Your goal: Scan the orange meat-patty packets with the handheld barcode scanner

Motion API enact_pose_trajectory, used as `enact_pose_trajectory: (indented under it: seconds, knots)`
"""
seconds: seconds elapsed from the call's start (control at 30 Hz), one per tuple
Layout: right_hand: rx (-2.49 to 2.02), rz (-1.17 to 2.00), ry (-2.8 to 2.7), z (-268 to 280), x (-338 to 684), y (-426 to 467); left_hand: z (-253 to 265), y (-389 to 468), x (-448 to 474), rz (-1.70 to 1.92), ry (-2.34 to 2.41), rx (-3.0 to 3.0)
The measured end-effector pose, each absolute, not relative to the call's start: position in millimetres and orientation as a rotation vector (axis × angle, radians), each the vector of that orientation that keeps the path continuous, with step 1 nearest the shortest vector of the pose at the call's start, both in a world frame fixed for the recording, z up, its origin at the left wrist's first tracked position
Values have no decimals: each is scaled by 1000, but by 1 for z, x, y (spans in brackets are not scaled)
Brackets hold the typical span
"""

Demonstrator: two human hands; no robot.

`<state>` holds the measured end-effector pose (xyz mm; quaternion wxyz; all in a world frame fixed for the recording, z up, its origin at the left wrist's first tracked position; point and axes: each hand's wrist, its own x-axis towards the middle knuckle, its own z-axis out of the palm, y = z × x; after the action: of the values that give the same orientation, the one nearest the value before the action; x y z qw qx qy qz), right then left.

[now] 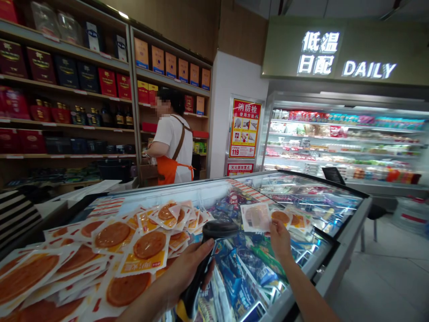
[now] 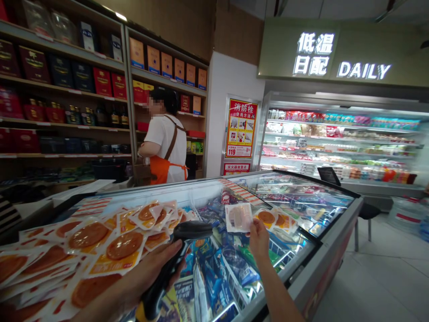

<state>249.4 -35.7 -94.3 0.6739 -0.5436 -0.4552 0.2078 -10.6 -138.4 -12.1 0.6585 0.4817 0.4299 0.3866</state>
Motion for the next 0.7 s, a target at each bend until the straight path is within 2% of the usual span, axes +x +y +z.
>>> enact_pose_trajectory:
  seconds: [0.47, 0.7]
  knots:
    - [-1200, 516, -987, -93, 253, -32, -12, -137, -16, 842, 916, 1231]
    - [-1225, 613, -1147, -73, 253, -28, -14, -135, -21, 748, 854, 1346]
